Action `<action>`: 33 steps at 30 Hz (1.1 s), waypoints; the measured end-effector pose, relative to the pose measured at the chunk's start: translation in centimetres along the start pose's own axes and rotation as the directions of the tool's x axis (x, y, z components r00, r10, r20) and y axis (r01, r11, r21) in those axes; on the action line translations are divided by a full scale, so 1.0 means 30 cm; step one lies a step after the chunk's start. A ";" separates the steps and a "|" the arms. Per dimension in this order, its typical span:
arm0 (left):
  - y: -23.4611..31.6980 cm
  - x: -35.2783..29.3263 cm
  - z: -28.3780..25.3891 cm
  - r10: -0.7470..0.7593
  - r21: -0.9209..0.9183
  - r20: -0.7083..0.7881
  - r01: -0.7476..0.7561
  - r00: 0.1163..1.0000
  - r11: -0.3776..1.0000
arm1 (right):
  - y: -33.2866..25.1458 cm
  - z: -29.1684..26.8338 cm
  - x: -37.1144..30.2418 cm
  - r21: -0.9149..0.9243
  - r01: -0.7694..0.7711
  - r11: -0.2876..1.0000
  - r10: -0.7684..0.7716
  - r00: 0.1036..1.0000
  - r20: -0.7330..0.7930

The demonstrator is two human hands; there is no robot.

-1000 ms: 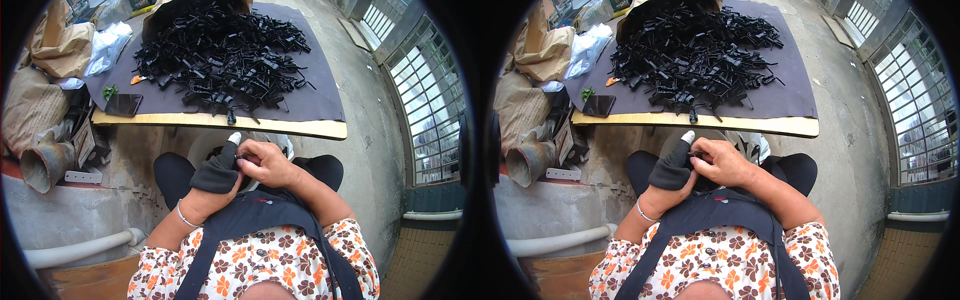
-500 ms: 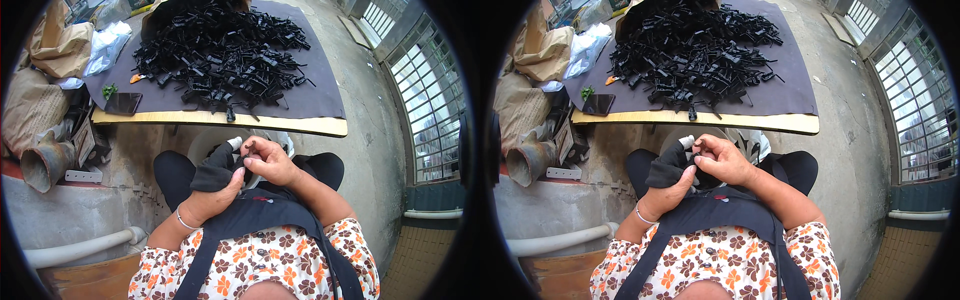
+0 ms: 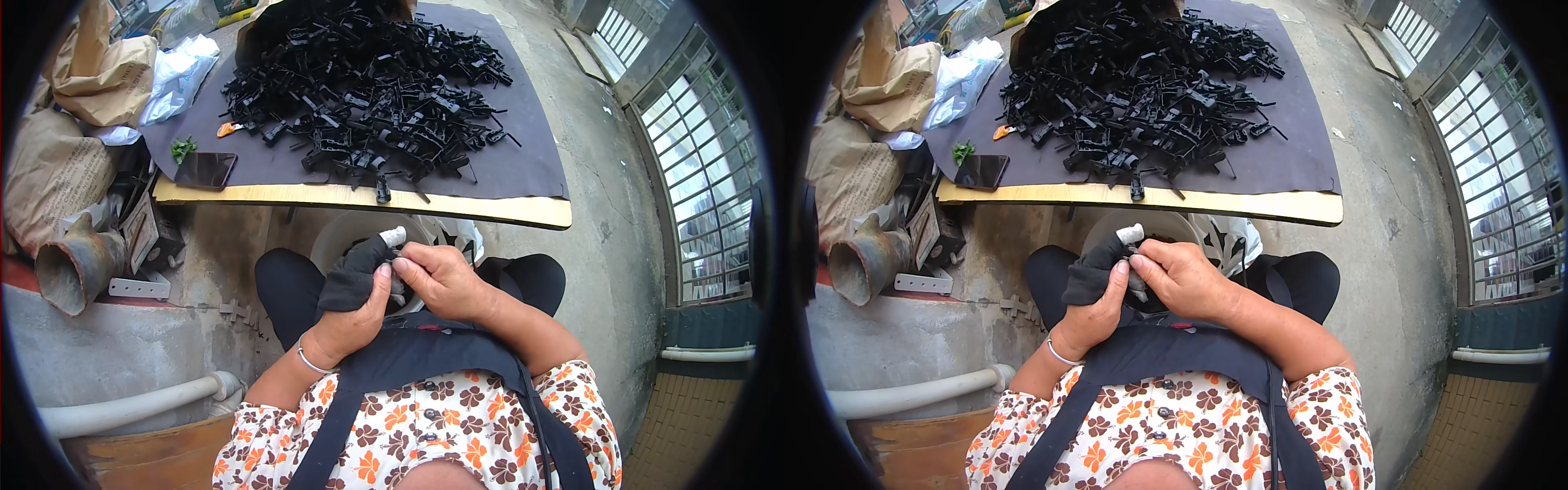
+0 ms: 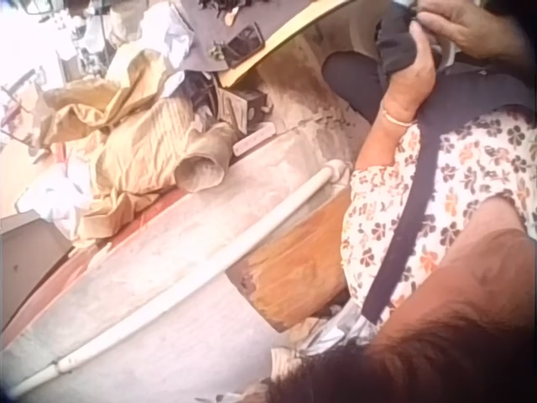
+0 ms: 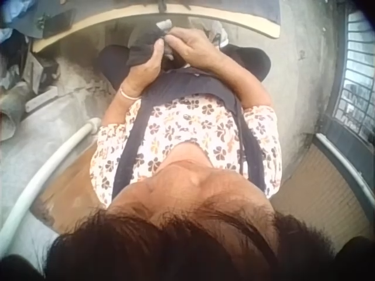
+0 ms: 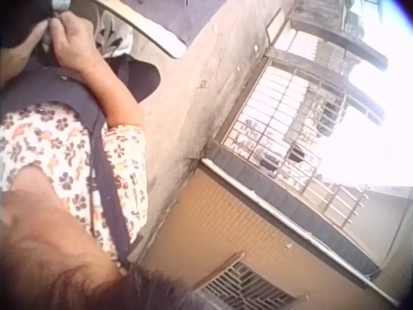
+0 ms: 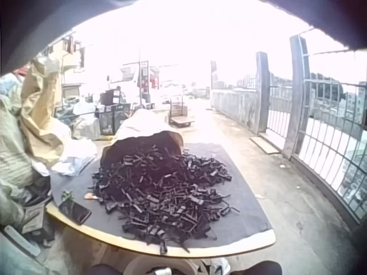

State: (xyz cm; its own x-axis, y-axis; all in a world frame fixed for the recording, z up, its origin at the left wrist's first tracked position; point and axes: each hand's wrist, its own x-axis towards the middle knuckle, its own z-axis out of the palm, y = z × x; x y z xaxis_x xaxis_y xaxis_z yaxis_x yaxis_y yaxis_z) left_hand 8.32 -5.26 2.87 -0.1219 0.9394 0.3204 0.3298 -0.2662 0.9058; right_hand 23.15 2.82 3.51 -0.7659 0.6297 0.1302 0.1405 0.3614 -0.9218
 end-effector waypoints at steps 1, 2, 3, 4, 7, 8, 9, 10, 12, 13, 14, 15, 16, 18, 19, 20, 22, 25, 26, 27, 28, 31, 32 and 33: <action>-0.001 0.002 0.003 0.026 0.032 -0.017 -0.025 1.000 0.999 | 0.005 0.005 0.003 0.027 -0.011 1.000 0.011 1.000 -0.011; -0.002 0.002 0.004 0.052 0.065 -0.034 -0.050 0.998 0.997 | 0.009 0.012 0.004 0.054 -0.021 0.998 0.022 1.000 -0.021; -0.005 0.001 0.006 0.051 0.065 -0.033 -0.049 0.998 0.997 | 0.014 0.021 0.004 0.055 -0.022 0.998 0.023 0.999 -0.022; -0.010 -0.001 0.009 0.060 0.070 -0.045 -0.057 0.997 0.996 | 0.019 0.031 0.001 0.071 0.011 0.997 -0.006 0.998 -0.061; -0.003 0.003 0.011 0.086 0.114 -0.080 -0.076 0.993 0.990 | 0.015 0.045 0.009 0.108 0.019 0.994 -0.009 0.996 -0.092; 0.000 0.002 0.015 0.101 0.150 -0.102 -0.085 0.990 0.985 | 0.013 0.047 0.008 0.128 -0.011 0.992 0.021 0.996 -0.083; 0.001 0.000 0.018 0.101 0.146 -0.099 -0.086 0.990 0.986 | 0.022 0.052 0.009 0.126 -0.013 0.992 0.024 0.996 -0.086; 0.000 -0.001 0.021 0.122 0.183 -0.110 -0.101 0.986 0.978 | 0.040 0.060 0.012 0.182 -0.023 0.983 0.035 0.997 -0.066; -0.003 0.002 0.025 0.144 0.217 -0.120 -0.116 0.982 0.969 | 0.053 0.073 0.019 0.235 -0.034 0.971 0.046 0.998 -0.047; -0.007 0.009 0.024 0.201 0.277 -0.102 -0.166 0.974 0.946 | 0.053 0.081 0.024 0.332 -0.012 0.943 0.035 0.997 -0.063; -0.011 0.011 0.019 0.255 0.336 -0.082 -0.214 0.963 0.917 | 0.052 0.086 0.028 0.427 0.012 0.904 0.023 0.997 -0.077; -0.015 0.009 0.017 0.256 0.336 -0.082 -0.215 0.963 0.917 | 0.051 0.079 0.028 0.427 0.012 0.904 0.023 0.997 -0.077; -0.020 0.006 0.015 0.198 0.322 -0.061 -0.169 0.978 0.932 | 0.049 0.062 0.029 0.480 -0.063 0.875 0.063 0.998 0.015; -0.041 0.010 0.008 0.150 0.308 -0.038 -0.131 0.988 0.942 | 0.096 0.040 0.039 0.378 -0.014 0.926 0.006 1.000 0.022; -0.065 0.015 0.007 0.087 0.299 -0.026 -0.076 0.996 0.951 | 0.145 0.029 0.044 0.212 0.103 0.972 -0.095 0.994 -0.048; -0.097 0.018 -0.004 0.018 0.295 -0.022 -0.010 1.000 0.955 | 0.146 -0.024 0.053 -0.168 0.047 0.985 -0.063 0.994 -0.088; -0.141 0.028 -0.030 0.123 0.485 0.031 -0.123 0.992 0.866 | 0.170 -0.070 0.076 -0.539 -0.068 0.839 -0.126 0.941 -0.315; -0.174 0.037 -0.024 0.147 0.644 0.067 -0.155 0.987 0.749 | 0.257 -0.115 0.122 -0.714 -0.112 0.691 -0.203 0.918 -0.340; -0.189 0.035 -0.024 0.151 0.622 0.028 -0.135 0.988 0.771 | 0.268 -0.116 0.133 -0.749 -0.107 0.654 -0.186 0.937 -0.297; -0.196 0.036 -0.024 0.153 0.599 -0.010 -0.117 0.988 0.792 | 0.271 -0.114 0.135 -0.750 -0.105 0.654 -0.188 0.937 -0.295; -0.194 0.040 -0.021 0.154 0.599 -0.012 -0.116 0.988 0.792 | 0.272 -0.111 0.134 -0.753 -0.101 0.650 -0.197 0.935 -0.296; -0.178 0.057 -0.001 0.075 0.326 -0.111 -0.035 0.991 0.945 | 0.281 -0.101 0.099 -0.727 -0.072 0.683 -0.254 0.909 -0.329; -0.172 0.061 0.005 -0.078 0.195 -0.096 0.096 0.992 0.976 | 0.280 -0.098 0.079 -0.696 -0.052 0.716 -0.296 0.880 -0.370; -0.168 0.065 0.013 -0.226 0.064 -0.061 0.230 0.972 0.971 | 0.267 -0.095 0.068 -0.684 0.004 0.729 -0.362 0.851 -0.381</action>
State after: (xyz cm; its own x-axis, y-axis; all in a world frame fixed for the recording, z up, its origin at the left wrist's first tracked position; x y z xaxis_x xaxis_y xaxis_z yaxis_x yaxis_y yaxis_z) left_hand 6.79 -2.02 -1.18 -0.2500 0.9603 0.1239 0.3523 -0.0290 0.9354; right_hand 24.49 8.96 -2.56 -0.4636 0.6666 0.5837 0.5283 0.7368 -0.4218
